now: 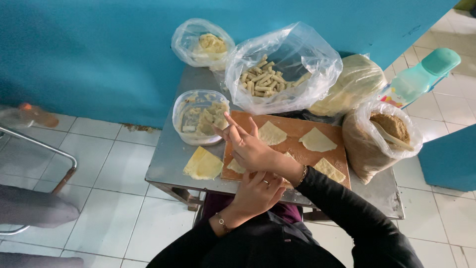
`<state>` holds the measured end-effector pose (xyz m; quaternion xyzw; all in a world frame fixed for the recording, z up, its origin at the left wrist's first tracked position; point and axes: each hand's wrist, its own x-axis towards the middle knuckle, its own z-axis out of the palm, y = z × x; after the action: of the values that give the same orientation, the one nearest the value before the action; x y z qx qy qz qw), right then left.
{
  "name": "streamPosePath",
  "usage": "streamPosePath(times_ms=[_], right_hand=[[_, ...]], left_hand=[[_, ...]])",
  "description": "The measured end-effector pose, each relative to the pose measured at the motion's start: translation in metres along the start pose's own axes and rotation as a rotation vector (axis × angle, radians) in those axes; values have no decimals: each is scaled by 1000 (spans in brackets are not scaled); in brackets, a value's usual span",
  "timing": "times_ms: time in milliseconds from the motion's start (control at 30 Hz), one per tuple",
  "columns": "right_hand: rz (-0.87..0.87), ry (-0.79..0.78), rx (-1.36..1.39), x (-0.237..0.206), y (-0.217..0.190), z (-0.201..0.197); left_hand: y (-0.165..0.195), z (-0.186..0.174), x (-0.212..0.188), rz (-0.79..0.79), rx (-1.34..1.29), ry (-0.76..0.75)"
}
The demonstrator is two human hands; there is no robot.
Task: The person pinches off pieces of dough, flattens and shapes them into triangular wrappers on a wooden board, and arranges the wrappers in rows. They then scoop brown filling from a bag with a spoon and place portions of filling onto the shaped wrappers.
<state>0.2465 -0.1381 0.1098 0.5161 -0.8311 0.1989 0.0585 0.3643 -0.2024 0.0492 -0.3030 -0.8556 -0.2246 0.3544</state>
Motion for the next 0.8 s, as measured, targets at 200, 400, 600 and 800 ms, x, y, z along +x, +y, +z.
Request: streamPosePath(times_ms=[200, 400, 600, 800], right_hand=[[39, -104, -35, -18, -4, -16], [-46, 0, -390, -18, -14, -29], [-157, -87, -863, -4, -30, -16], [-207, -60, -1089, 4, -36, -7]], left_hand=[[0, 6, -5, -24, 26, -14], [1, 7, -6, -15, 37, -10], [-2, 7, -4, -3, -18, 14], [-3, 6, -7, -51, -174, -13]])
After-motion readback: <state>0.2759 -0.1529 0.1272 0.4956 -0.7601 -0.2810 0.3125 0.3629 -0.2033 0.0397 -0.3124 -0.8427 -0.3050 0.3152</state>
